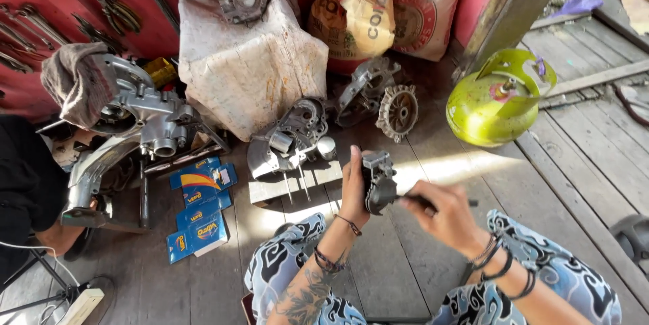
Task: The person sits on the floor and scrubs a metal engine component with a brush. They rotate the part to clean different surfaces and briefly set it down before picking it up again to continue scrubbing.
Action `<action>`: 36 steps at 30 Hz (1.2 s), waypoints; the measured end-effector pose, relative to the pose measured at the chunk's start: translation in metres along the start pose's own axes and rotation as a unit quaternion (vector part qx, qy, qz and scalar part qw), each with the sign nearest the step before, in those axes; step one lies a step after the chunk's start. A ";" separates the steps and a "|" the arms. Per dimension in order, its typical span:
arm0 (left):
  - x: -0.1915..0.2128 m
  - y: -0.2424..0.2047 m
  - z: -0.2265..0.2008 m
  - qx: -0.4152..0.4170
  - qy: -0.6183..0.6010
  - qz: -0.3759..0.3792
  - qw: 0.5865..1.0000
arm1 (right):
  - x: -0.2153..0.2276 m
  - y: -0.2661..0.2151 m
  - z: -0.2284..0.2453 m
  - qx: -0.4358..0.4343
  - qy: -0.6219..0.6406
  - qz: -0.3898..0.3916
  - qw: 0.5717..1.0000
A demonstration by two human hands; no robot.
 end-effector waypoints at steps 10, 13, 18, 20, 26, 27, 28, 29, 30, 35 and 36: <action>0.010 0.032 0.023 -0.028 0.014 0.065 0.997 | 0.003 -0.003 -0.031 -0.002 -0.028 0.018 0.999; 0.012 0.032 0.025 0.001 -0.018 0.059 0.998 | -0.020 -0.015 -0.028 0.026 -0.006 0.047 0.999; 0.011 0.030 0.022 0.001 -0.005 0.057 0.998 | -0.001 -0.004 -0.023 0.023 -0.039 0.021 0.999; 0.008 0.028 0.019 -0.007 -0.005 0.070 0.998 | 0.011 0.002 -0.021 0.006 -0.049 0.007 0.999; 0.012 0.028 0.022 0.017 0.065 0.079 0.995 | 0.017 0.004 -0.046 0.041 -0.167 0.039 0.984; 0.011 0.026 0.018 0.008 0.081 0.079 0.994 | 0.010 0.000 -0.045 0.048 -0.150 0.050 0.986; 0.009 0.025 0.012 -0.004 0.097 0.081 0.992 | 0.003 -0.001 -0.043 0.056 -0.134 0.058 0.988; 0.007 0.028 0.016 -0.004 0.098 0.083 0.992 | 0.003 -0.001 -0.039 0.055 -0.136 0.057 0.988; 0.005 0.029 0.019 -0.018 0.103 0.095 0.990 | -0.002 -0.003 -0.035 0.055 -0.105 0.078 0.990; 0.005 0.027 0.021 -0.060 0.090 0.084 0.991 | -0.002 -0.007 -0.051 -0.054 -0.052 0.094 0.993; 0.008 0.028 0.021 -0.063 0.070 0.069 0.993 | -0.016 -0.010 -0.054 -0.068 -0.041 0.126 0.989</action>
Point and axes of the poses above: each hand's wrist, its own y-axis towards the middle knuckle, its own x-axis out of the back of the hand, z = x × y, the point moved 10 cm from there along y, towards the middle knuckle, and after that the axes turned 6 degrees about z, right-handed, at the moved point
